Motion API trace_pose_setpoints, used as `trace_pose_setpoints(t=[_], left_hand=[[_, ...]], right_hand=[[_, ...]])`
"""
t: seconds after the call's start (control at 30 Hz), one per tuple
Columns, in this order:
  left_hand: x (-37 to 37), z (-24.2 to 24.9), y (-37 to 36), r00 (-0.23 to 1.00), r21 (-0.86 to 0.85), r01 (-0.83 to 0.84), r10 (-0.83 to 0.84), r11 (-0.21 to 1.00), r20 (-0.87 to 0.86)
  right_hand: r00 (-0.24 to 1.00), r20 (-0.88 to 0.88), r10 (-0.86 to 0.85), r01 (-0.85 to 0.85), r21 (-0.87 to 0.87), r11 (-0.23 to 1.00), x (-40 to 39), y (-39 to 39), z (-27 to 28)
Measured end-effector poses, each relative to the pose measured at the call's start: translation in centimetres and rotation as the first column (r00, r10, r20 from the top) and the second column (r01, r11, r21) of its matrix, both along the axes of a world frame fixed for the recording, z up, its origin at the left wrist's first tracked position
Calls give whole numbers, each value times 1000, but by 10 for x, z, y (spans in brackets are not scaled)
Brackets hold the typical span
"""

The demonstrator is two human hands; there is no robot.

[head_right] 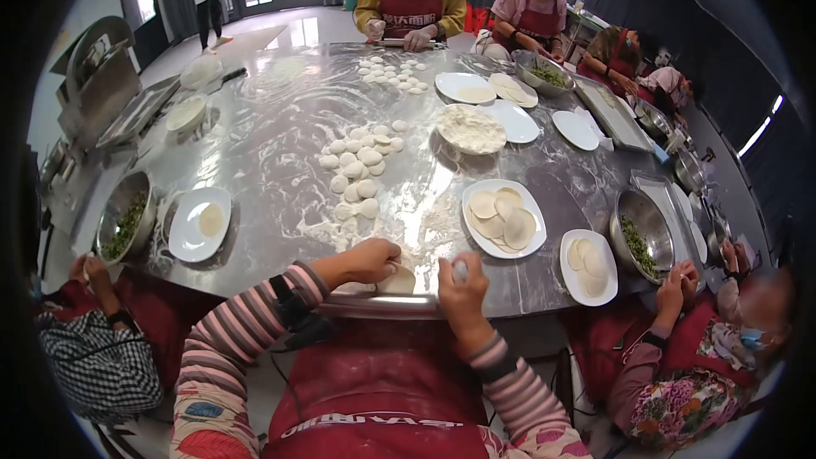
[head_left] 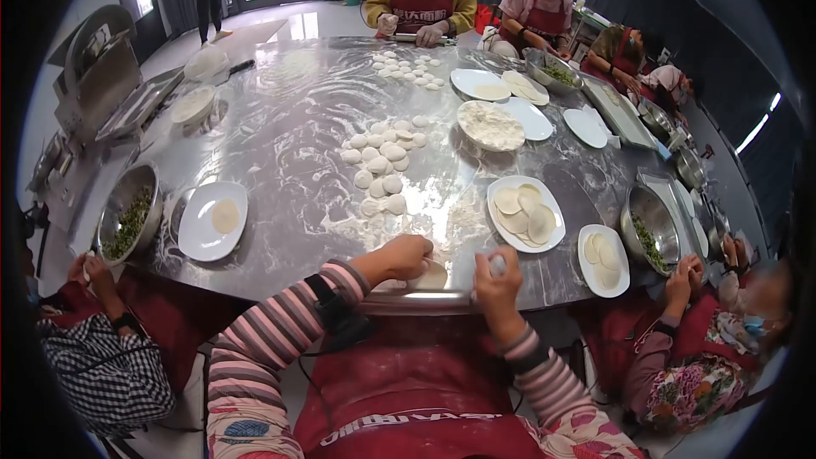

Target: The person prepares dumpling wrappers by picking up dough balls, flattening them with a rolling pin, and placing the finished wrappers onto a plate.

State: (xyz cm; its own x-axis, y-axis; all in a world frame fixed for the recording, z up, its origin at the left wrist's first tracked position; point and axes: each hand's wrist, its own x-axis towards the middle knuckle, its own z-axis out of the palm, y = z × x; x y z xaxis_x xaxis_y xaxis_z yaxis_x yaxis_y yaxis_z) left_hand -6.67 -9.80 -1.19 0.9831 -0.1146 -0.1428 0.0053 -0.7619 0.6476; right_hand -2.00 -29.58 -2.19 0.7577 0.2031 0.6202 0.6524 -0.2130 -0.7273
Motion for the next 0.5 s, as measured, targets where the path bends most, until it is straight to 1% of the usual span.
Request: trace_pose_setpoints(t=[0.03,0.07,0.1,0.13,0.17,0.2,0.23,0.27,0.3,0.33,0.37,0.43,0.47,0.5], left_hand=[[-3,1,2,1000,-3,-6,6,1000,-2],[-6,2,4,1000,-51,4,-5,999,-30],[-10,2,4,998,-94,20,-26,995,-66],[-11,2,2,996,-84,34,-40,996,-79],[-9,3,0,1000,-62,-13,12,998,-23],[-6,5,-2,997,-44,-64,66,997,39],[-3,5,-4,997,-36,-57,58,998,41],[-1,5,-6,997,-32,-78,78,996,9],[1,6,-7,995,-34,-103,103,994,-18],[1,7,-6,998,-43,-62,61,997,-23],[1,6,-4,998,-55,-68,67,996,-14],[-2,0,0,999,-16,-37,38,999,16],[-5,-4,3,998,-72,-63,63,995,1],[-8,-2,4,998,-70,-70,70,995,-4]], right_hand=[[993,-114,37,-33,44,999,-7,-7,-4],[992,-121,37,-32,47,998,-2,-4,-5],[998,57,-4,6,-40,999,5,4,2],[971,235,-36,65,-117,991,12,12,10],[996,72,-50,54,-57,997,20,27,14],[990,132,-44,49,-35,998,33,42,14],[981,192,-36,41,-18,999,40,50,15],[980,196,-41,45,-13,999,38,47,15],[991,130,-41,48,-45,998,34,42,14],[997,65,-40,45,-82,996,29,35,13],[992,112,-51,61,-82,995,21,22,9],[995,89,-37,38,-14,999,-2,0,5],[996,89,-27,28,-16,999,0,0,6],[990,140,-29,35,-38,999,1,0,6]])
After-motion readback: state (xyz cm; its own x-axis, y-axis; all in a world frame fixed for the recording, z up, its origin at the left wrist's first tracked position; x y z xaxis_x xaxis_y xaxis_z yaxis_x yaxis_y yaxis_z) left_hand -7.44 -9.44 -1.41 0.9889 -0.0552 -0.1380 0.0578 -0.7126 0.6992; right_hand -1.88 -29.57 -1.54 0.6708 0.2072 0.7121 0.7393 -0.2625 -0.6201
